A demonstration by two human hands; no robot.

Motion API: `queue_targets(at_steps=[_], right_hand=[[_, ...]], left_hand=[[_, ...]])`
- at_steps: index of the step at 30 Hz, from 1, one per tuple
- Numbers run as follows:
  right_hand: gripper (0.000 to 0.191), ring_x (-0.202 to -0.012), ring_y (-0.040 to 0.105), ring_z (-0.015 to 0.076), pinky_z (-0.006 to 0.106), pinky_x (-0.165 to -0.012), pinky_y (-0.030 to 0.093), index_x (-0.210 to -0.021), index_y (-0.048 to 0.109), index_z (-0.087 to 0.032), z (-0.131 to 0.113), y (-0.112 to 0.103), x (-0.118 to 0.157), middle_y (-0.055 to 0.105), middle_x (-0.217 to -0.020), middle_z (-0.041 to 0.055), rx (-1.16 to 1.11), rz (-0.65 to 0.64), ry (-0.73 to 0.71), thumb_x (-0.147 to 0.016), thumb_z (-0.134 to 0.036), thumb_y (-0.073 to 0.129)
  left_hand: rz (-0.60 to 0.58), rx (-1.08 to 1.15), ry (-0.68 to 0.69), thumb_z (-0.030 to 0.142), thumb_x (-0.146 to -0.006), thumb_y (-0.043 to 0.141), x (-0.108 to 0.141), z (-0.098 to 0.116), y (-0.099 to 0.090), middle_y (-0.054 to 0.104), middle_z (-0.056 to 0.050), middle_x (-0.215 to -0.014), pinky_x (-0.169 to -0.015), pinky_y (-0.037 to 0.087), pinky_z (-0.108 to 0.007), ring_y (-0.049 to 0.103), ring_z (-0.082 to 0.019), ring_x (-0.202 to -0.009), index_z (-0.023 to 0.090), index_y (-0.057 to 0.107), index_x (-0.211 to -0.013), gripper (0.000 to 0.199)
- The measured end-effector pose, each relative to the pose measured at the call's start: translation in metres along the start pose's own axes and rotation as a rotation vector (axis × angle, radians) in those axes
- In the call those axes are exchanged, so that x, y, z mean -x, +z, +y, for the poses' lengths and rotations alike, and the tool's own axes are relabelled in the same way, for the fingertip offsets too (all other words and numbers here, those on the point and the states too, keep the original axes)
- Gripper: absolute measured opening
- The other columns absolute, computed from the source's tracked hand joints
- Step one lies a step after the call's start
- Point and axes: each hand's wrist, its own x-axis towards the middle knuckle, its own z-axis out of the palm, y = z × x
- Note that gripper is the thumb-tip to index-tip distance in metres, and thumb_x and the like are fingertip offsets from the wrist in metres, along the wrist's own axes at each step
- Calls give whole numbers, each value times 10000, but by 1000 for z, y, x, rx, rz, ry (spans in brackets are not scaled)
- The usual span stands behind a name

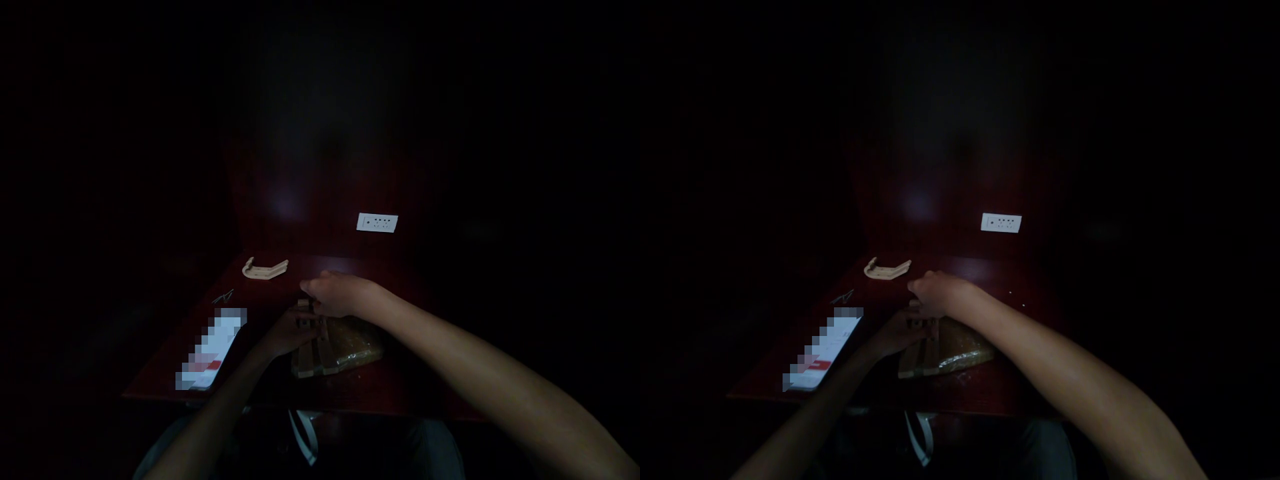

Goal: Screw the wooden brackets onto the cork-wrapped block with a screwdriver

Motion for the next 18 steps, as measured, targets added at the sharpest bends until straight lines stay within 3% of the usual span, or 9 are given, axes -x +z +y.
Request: queue_targets(at_steps=[5,13,18], right_hand=[[318,-772,617,218,280,-562,418,-1091,607,-145,4,1,0,651,-942,141,-2,9,7,-791,-193,514],[259,-792,590,204,259,-553,389,-1003,611,-155,12,2,-2,650,-893,95,-41,11,-36,-759,-206,543],[243,-737,583,185,250,-527,372,-990,609,-160,13,3,-1,650,-874,84,-52,14,-33,-763,-217,548]], left_hand=[[25,12,-37,333,-717,705,1,5,2,710,-87,-1025,-941,437,-372,611,-248,-1035,168,740,-917,261],[69,-3,-68,381,-682,732,1,0,3,665,-118,-1154,-951,441,-394,604,-274,-1063,148,729,-976,375],[71,-22,-66,387,-681,732,2,0,2,689,-106,-1105,-929,455,-392,618,-273,-1034,158,730,-977,374]])
